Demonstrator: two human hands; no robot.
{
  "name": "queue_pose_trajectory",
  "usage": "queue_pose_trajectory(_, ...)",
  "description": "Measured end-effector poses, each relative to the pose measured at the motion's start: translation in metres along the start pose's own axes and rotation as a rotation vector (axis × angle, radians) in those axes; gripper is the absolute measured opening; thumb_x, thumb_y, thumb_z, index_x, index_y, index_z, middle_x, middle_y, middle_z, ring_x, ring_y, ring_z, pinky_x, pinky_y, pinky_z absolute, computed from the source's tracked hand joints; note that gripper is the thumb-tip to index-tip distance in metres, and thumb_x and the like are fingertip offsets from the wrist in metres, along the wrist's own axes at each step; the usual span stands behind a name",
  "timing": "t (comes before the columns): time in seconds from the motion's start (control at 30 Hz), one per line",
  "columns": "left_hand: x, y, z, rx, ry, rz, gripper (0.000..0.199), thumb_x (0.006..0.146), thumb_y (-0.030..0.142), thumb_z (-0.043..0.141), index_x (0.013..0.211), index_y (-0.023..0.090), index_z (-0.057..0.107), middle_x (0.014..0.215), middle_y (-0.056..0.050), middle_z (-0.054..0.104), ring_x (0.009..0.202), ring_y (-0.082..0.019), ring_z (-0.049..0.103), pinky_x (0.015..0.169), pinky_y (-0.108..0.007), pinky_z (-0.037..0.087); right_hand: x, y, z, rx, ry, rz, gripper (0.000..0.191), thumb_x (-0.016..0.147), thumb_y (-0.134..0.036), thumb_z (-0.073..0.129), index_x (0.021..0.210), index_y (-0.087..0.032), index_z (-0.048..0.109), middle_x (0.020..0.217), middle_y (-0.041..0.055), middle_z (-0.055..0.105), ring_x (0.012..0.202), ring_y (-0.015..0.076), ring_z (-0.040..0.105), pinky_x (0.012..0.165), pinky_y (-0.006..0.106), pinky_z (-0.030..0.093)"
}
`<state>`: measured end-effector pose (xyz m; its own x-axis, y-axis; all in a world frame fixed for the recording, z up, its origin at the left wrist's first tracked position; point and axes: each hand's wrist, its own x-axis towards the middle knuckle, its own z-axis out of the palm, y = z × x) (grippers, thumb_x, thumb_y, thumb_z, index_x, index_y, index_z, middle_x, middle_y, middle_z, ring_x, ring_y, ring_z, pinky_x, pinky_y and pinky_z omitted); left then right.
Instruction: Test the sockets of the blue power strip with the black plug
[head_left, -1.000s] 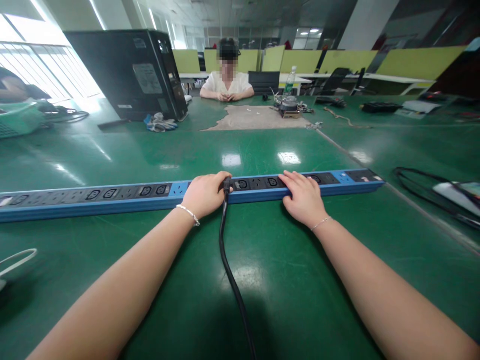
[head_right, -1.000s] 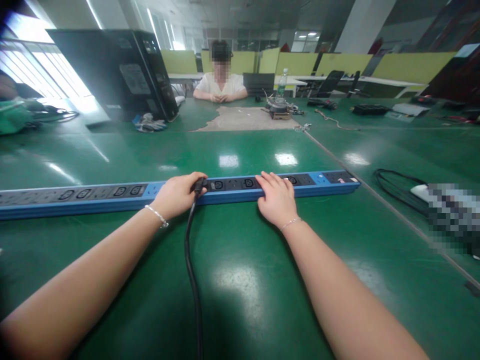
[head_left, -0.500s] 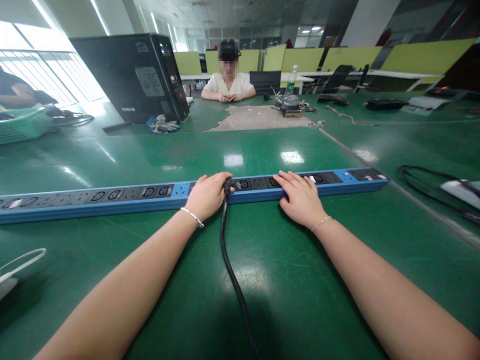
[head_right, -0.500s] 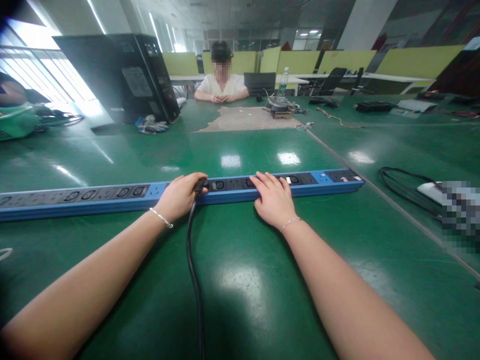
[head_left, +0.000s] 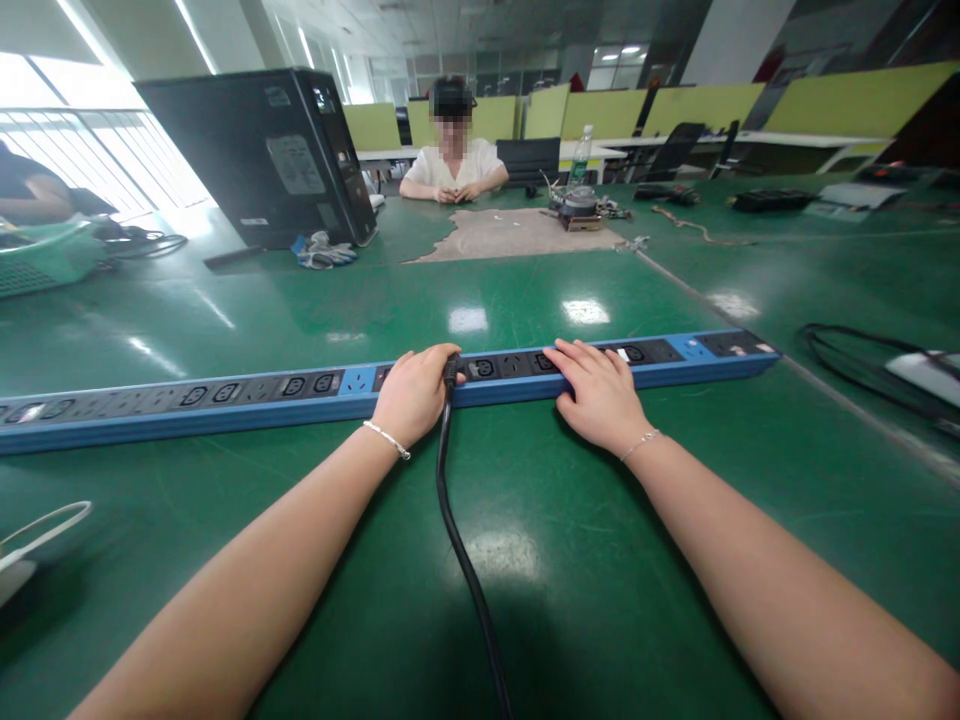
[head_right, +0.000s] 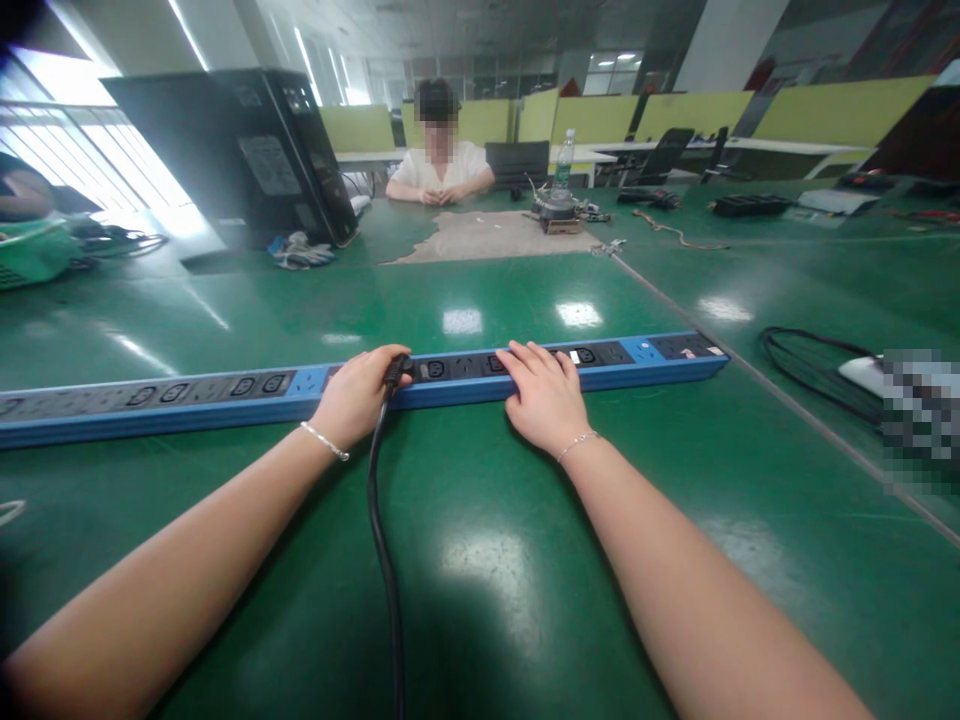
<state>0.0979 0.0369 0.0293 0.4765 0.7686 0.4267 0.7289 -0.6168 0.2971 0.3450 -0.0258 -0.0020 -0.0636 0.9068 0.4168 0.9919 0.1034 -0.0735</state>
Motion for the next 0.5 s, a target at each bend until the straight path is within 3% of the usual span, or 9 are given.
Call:
queue_pose_trajectory(0.1, 0.006, 0.015, -0.029, -0.043, 0.24, -0.085, 0.033, 0.091, 0.034, 0.041, 0.121, 0.022, 0.045, 0.115, -0.007, 0.061, 0.101, -0.019, 0.059, 0.088, -0.031, 0.045, 0.0, 0.0, 0.0, 0.002, -0.002, 0.008, 0.057, 0.076, -0.018, 0.045, 0.132, -0.024, 0.047, 0.141, 0.0025, 0.044, 0.13, 0.0229, 0.037, 0.108, 0.048, 0.022)
queue_pose_trajectory(0.17, 0.009, 0.022, -0.052, -0.028, 0.317, -0.076, 0.036, 0.091, 0.041, 0.038, 0.124, 0.025, 0.043, 0.12, -0.004, 0.059, 0.105, -0.019, 0.057, 0.091, -0.029, 0.043, 0.0, 0.0, 0.0, -0.001, -0.004, 0.008, 0.057, 0.076, -0.018, 0.044, 0.132, -0.024, 0.047, 0.141, 0.002, 0.044, 0.13, 0.0227, 0.037, 0.108, 0.048, 0.021)
queue_pose_trajectory(0.27, 0.006, 0.008, -0.075, -0.036, 0.268, -0.031, 0.035, 0.091, 0.045, 0.039, 0.12, 0.027, 0.047, 0.118, -0.001, 0.059, 0.104, -0.018, 0.057, 0.09, -0.028, 0.043, 0.0, 0.001, 0.0, -0.01, -0.005, 0.003, 0.056, 0.077, -0.019, 0.043, 0.132, -0.024, 0.047, 0.141, 0.0016, 0.044, 0.13, 0.0221, 0.037, 0.108, 0.047, 0.022)
queue_pose_trajectory(0.4, -0.014, -0.047, -0.079, -0.039, 0.062, -0.172, 0.033, 0.088, 0.047, 0.041, 0.113, 0.027, 0.051, 0.108, 0.0, 0.063, 0.098, -0.02, 0.058, 0.086, -0.03, 0.046, -0.001, 0.003, 0.002, -0.012, 0.005, -0.001, 0.056, 0.077, -0.019, 0.043, 0.132, -0.025, 0.047, 0.141, 0.0021, 0.044, 0.129, 0.0224, 0.038, 0.108, 0.047, 0.023)
queue_pose_trajectory(0.47, -0.026, -0.073, -0.079, -0.055, -0.084, -0.191, 0.032, 0.089, 0.047, 0.04, 0.114, 0.029, 0.05, 0.111, 0.003, 0.061, 0.102, -0.019, 0.056, 0.09, -0.032, 0.044, -0.001, 0.004, 0.003, -0.008, 0.014, -0.006, 0.057, 0.076, -0.019, 0.044, 0.132, -0.025, 0.046, 0.14, 0.0025, 0.045, 0.129, 0.023, 0.038, 0.107, 0.048, 0.023)
queue_pose_trajectory(0.5, -0.031, -0.083, -0.079, -0.064, -0.099, -0.192, 0.03, 0.089, 0.047, 0.04, 0.112, 0.031, 0.05, 0.11, 0.004, 0.061, 0.1, -0.018, 0.055, 0.091, -0.032, 0.044, -0.001, 0.004, 0.003, -0.006, 0.018, -0.008, 0.057, 0.076, -0.018, 0.045, 0.132, -0.025, 0.047, 0.14, 0.0026, 0.045, 0.129, 0.0231, 0.038, 0.107, 0.048, 0.023)
